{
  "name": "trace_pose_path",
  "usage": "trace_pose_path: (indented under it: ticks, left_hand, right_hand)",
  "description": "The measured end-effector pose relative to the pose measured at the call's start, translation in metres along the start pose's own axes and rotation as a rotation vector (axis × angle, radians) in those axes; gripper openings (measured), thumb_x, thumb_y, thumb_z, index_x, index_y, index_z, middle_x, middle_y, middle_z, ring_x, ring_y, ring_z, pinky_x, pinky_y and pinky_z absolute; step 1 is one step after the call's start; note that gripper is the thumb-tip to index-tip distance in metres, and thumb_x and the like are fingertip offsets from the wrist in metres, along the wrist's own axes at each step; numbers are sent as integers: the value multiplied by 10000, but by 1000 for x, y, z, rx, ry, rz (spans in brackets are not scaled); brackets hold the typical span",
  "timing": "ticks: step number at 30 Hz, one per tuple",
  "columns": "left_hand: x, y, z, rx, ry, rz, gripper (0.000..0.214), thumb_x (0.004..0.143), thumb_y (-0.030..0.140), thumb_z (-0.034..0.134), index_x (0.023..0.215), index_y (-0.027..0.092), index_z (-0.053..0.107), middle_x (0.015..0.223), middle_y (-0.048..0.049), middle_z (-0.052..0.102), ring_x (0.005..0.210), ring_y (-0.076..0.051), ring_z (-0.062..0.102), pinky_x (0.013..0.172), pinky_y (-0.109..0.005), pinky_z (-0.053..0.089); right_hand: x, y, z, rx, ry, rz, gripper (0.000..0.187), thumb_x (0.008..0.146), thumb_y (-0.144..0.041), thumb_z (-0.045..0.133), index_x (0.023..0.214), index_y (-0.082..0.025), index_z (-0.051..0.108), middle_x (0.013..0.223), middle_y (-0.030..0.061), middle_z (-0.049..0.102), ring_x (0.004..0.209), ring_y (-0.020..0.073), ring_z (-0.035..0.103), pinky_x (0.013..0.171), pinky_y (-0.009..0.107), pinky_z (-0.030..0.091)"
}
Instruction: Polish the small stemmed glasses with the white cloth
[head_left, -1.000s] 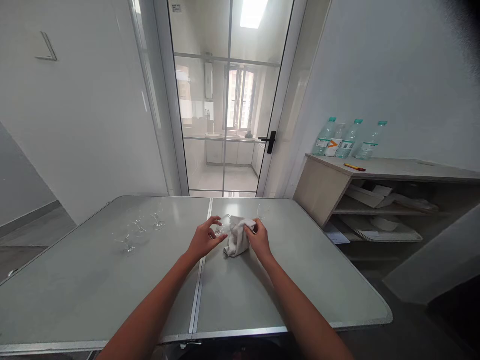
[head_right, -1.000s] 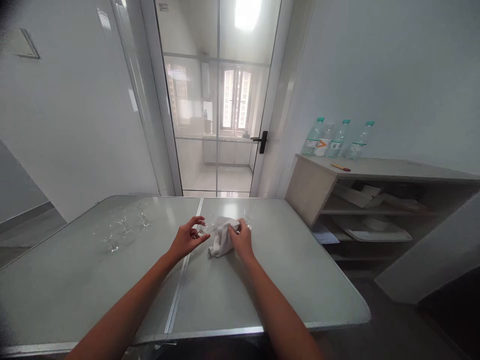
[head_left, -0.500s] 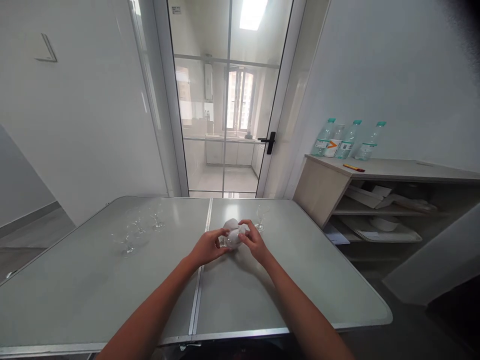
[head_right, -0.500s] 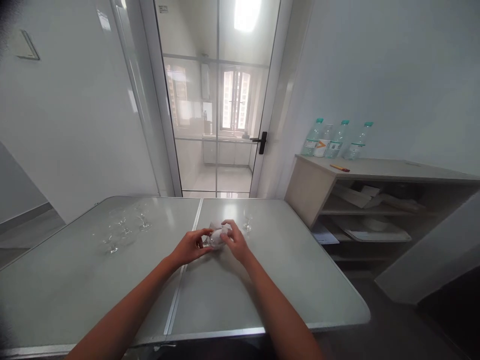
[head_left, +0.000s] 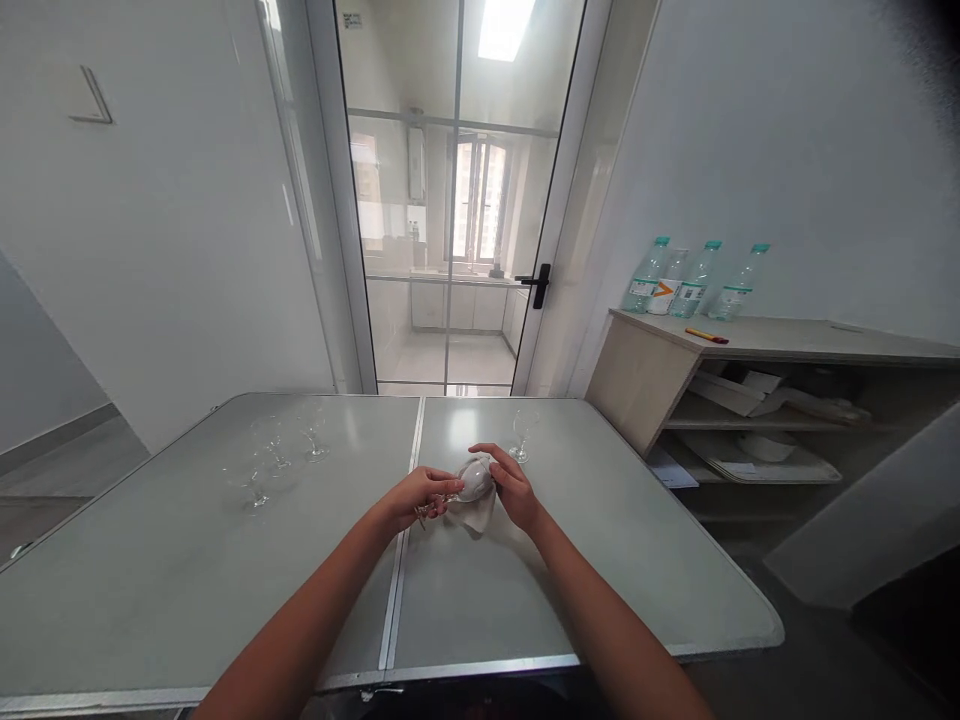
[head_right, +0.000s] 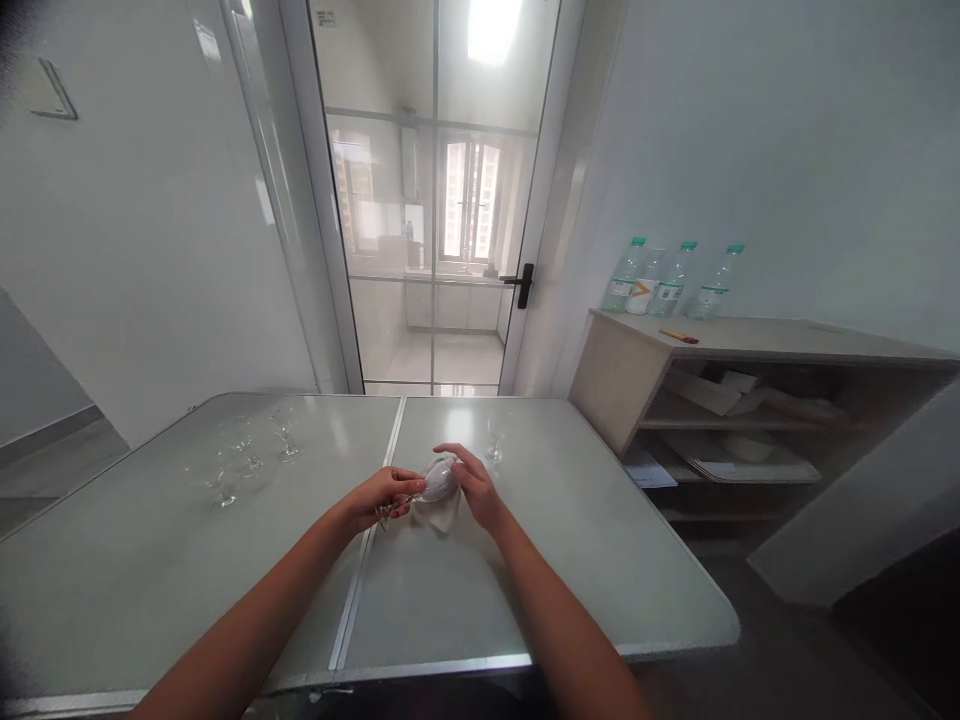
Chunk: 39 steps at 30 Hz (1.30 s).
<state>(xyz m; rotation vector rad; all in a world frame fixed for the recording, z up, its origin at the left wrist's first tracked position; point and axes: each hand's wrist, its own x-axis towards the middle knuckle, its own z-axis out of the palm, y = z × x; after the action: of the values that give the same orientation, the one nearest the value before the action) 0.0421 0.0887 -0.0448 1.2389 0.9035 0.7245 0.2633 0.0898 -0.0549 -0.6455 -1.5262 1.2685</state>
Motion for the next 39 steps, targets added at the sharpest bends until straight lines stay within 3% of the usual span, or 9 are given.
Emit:
trace_pose_path:
  ticks: [4, 9, 13, 17, 20, 23, 27, 34, 39]
  left_hand:
    - [1, -2, 1, 115, 71, 90, 476, 681, 520, 858, 953, 135, 790, 658, -46, 672, 452, -115, 528, 440, -234, 341]
    - [1, -8, 0, 479, 399, 504, 529, 629, 400, 911, 1121, 258, 775, 946, -89, 791, 655, -206, 688, 599, -262, 476]
    - [2, -15, -4, 605, 406, 648, 480, 664, 337, 897, 1121, 274, 764, 1103, -120, 779, 862, -262, 741, 658, -259, 487]
    - [2, -17, 3, 584, 370, 542, 452, 657, 354, 892, 1086, 259, 783, 797, -48, 757, 612, -201, 659, 606, -263, 455]
    - [1, -11, 11, 380, 203, 341, 403, 704, 486, 846, 965, 184, 793, 651, -12, 671, 486, -145, 550, 517, -258, 399]
    - [0, -5, 12, 80, 10, 97, 469, 724, 565, 816, 846, 116, 759, 569, 1, 583, 448, -102, 491, 450, -232, 329]
    - [4, -4, 2, -154, -43, -101, 497, 685, 538, 869, 815, 87, 709, 669, -28, 637, 454, -34, 447, 423, -177, 285]
    - [7, -9, -21, -231, -133, -255, 498, 723, 552, 838, 827, 90, 683, 856, -132, 746, 417, 7, 343, 366, -146, 218]
    - [6, -8, -24, 216, 15, -10, 561, 727, 559, 830, 1031, 94, 750, 780, -87, 741, 460, -78, 519, 427, -201, 360]
  right_hand:
    - [3, 3, 0, 103, 84, 5, 480, 928, -589, 548, 1221, -222, 645, 880, 53, 665, 787, 241, 593, 730, 332, 459]
    - [10, 4, 0, 178, 173, 95, 483, 949, -631, 479, 1219, -246, 589, 967, 65, 680, 825, 243, 606, 723, 332, 473]
    - [11, 10, 4, 168, 116, 232, 520, 954, -674, 461, 1268, -269, 554, 801, 14, 636, 734, 221, 575, 677, 313, 450]
    - [7, 12, 7, 89, 100, 130, 517, 975, -651, 486, 1268, -246, 614, 805, 14, 615, 752, 204, 555, 698, 299, 438]
    - [3, 9, 4, 43, 84, 43, 508, 997, -618, 480, 1282, -228, 639, 837, 28, 628, 749, 199, 553, 691, 293, 436]
    - [2, 7, 1, 22, 52, -19, 513, 1015, -608, 446, 1248, -201, 656, 863, 47, 645, 764, 209, 568, 703, 302, 445]
    - [3, 11, 1, -37, 21, -87, 494, 1029, -613, 411, 1070, -196, 673, 838, 42, 619, 703, 187, 528, 665, 294, 423]
    - [1, 10, -6, -303, -138, -260, 576, 1008, -678, 424, 1249, -224, 683, 797, 24, 604, 688, 183, 511, 688, 307, 412]
    - [4, 12, -1, -223, -106, -113, 541, 1023, -640, 431, 1261, -222, 679, 897, 34, 648, 785, 191, 556, 774, 313, 429]
